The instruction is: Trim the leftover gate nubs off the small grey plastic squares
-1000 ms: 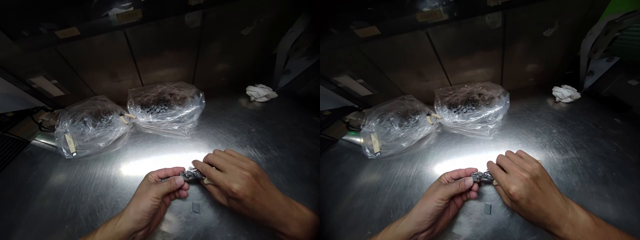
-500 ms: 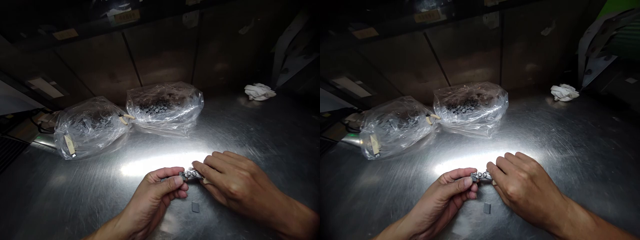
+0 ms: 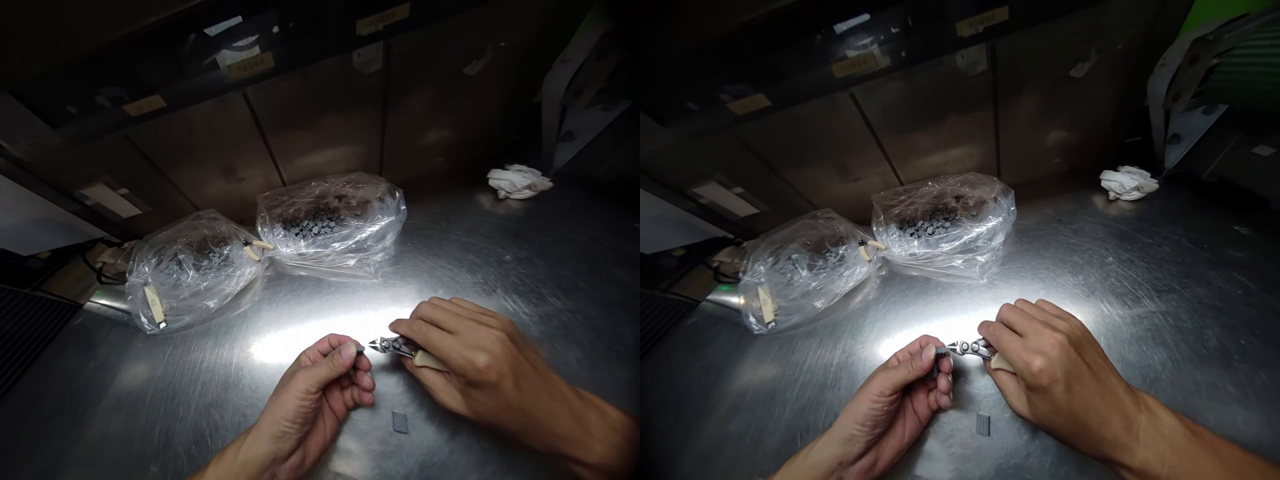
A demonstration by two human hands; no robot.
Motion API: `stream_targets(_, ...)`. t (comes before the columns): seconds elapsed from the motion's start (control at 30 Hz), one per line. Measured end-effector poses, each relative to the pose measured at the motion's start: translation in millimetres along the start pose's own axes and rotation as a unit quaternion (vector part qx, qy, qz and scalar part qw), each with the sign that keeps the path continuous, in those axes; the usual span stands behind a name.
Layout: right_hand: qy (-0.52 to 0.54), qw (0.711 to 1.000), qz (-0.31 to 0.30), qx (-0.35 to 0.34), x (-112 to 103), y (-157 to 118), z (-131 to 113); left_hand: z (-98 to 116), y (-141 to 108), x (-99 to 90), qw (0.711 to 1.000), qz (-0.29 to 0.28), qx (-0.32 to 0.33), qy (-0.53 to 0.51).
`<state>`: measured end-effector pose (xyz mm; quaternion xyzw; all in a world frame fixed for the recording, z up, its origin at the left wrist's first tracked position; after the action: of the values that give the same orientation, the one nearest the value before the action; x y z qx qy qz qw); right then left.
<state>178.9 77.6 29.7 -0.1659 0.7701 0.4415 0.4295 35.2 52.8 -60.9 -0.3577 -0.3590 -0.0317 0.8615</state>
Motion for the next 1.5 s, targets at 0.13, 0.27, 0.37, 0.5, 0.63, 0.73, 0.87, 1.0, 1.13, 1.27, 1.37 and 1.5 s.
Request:
stream_targets(0.13, -0.002, 1.000, 0.013, 0.000, -1, 1, -4, -1, 1, -1.0, 1.000, 0.005, 0.004, 0.006)
stream_targets(0.27, -0.038, 0.999, 0.029, -0.016, -3, 2, -10, -1, 1, -0.9, 1.000, 0.007, 0.007, 0.006)
stream_targets(0.37, -0.062, 0.998, 0.026, -0.014, -2, 2, -11, -2, 1, -1.1, 1.000, 0.003, 0.006, 0.008)
stream_targets(0.5, -0.077, 0.997, 0.015, -0.008, 1, 3, -10, -2, 1, -2.1, 1.000, -0.003, 0.004, 0.010)
stream_targets(0.63, -0.079, 0.997, 0.015, -0.007, 2, 3, -10, -2, 1, -1.1, 1.000, -0.004, 0.003, 0.010)
stream_targets(0.73, -0.084, 0.996, 0.013, -0.006, 3, 3, -10, -2, 1, 1.5, 1.000, -0.006, 0.002, 0.017)
stream_targets(0.87, -0.093, 0.996, 0.012, -0.006, 4, 2, -11, -2, 0, 2.3, 1.000, -0.001, 0.004, 0.020)
stream_targets(1.0, -0.093, 0.996, 0.013, -0.010, 5, 2, -11, -2, 1, 1.8, 1.000, -0.001, 0.001, 0.008)
stream_targets(1.13, -0.076, 0.997, 0.009, -0.004, 6, 1, -10, -3, 2, 0.9, 1.000, 0.001, -0.001, 0.005)
stream_targets(1.27, -0.051, 0.999, 0.001, 0.010, 8, 0, -7, -3, 1, 0.5, 1.000, 0.003, -0.002, 0.007)
stream_targets(1.37, -0.044, 0.999, -0.003, 0.014, 10, -1, -6, -3, 1, 1.2, 1.000, 0.002, -0.001, 0.006)
stream_targets(1.5, -0.044, 0.999, -0.007, 0.011, 11, -2, -7, -3, 1, 2.6, 1.000, 0.000, -0.002, 0.006)
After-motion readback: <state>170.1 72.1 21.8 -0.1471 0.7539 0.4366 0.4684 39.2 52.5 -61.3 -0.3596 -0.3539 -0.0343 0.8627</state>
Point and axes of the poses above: each hand's wrist, its own y-axis towards the middle knuckle, its own x-axis out of the palm, z = x × y, the point moved 9 cm from there along y, towards the middle knuckle, and after that the axes turned 4 degrees about -x, right-handed, at the moved point
